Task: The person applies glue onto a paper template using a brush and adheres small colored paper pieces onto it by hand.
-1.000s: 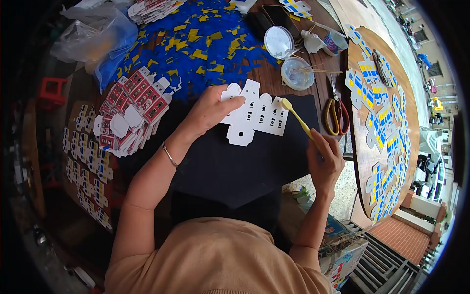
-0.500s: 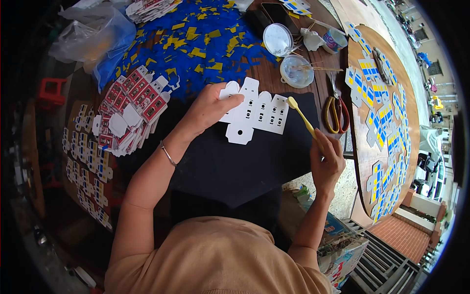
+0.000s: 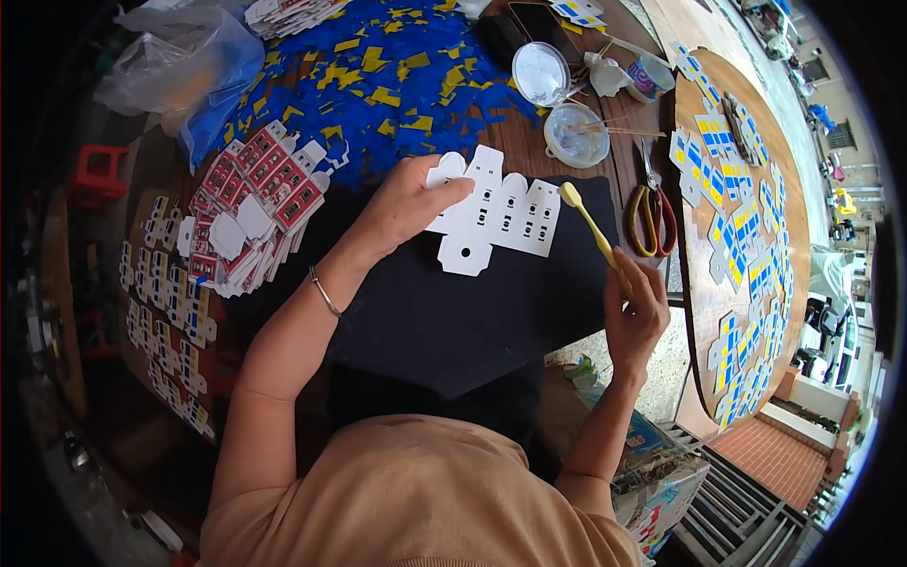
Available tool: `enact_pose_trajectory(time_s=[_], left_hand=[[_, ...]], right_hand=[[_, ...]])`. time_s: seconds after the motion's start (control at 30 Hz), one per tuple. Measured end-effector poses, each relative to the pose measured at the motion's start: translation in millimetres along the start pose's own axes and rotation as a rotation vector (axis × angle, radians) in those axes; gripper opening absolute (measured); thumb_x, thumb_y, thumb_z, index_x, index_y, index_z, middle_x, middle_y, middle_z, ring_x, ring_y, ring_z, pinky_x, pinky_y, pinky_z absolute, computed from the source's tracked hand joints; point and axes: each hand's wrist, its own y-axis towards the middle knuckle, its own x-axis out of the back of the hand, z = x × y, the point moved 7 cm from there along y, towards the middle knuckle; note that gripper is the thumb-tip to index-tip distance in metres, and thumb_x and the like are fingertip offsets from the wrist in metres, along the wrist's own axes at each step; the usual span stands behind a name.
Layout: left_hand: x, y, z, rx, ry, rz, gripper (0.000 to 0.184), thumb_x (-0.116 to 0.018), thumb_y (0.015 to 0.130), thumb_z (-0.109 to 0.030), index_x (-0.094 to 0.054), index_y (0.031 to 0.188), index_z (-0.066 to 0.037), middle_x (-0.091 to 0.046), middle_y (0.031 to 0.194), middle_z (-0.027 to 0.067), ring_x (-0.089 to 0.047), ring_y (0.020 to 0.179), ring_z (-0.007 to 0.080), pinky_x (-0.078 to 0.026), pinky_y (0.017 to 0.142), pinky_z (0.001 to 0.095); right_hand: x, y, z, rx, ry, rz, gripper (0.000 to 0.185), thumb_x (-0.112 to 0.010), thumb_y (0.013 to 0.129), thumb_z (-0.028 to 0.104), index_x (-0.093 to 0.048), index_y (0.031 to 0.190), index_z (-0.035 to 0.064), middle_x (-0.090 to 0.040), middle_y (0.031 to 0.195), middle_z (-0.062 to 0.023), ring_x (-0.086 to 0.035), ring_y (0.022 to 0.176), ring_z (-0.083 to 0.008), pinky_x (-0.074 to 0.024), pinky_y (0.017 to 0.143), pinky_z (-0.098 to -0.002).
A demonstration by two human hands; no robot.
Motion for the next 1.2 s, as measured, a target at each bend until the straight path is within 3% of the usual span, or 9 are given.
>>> enact_pose_trajectory(time_s=[0.5,0.8,1.2], left_hand=[[2,2,3,-0.014,0.032,0.003,0.025,-0.062,0.095,-0.018,-0.065,0.109,0.002,-0.070,0.098,0.0042,-0.065,0.087,0.0076,-0.052,0.077,0.0254],[1,-1,-3,-0.011,0.044,-0.011,0.025,-0.063,0.094,-0.018,-0.065,0.109,0.002,-0.070,0.097,0.0047,-0.065,0.086,0.0083,-0.053,0.076,0.0254],[2,1,2,0.010,0.049,-0.015,0.025,-0.063,0.093,-0.017,-0.066,0.110,0.002,-0.070,0.098,0.0053,-0.066,0.087,0.0092,-0.053,0.077,0.0252]], right_hand=[[-16,7,14,0.055,-0.092,0.058,0.033,-0.074,0.079,0.001,-0.074,0.110,0.0143,-0.068,0.091,-0.0059,-0.068,0.077,-0.0206,-0.0538,0.065,-0.0317],[0,1,8,0.039,0.023,-0.029,0.034,-0.073,0.079,-0.005,-0.074,0.110,0.0110,-0.066,0.091,-0.0062,-0.066,0.072,-0.0143,-0.0522,0.060,-0.0275],[0,-15,4,-0.015,-0.002,0.075,0.037,-0.074,0.078,-0.005,-0.075,0.110,0.0132,-0.067,0.090,-0.0046,-0.065,0.067,-0.0137,-0.0514,0.058,-0.0270]])
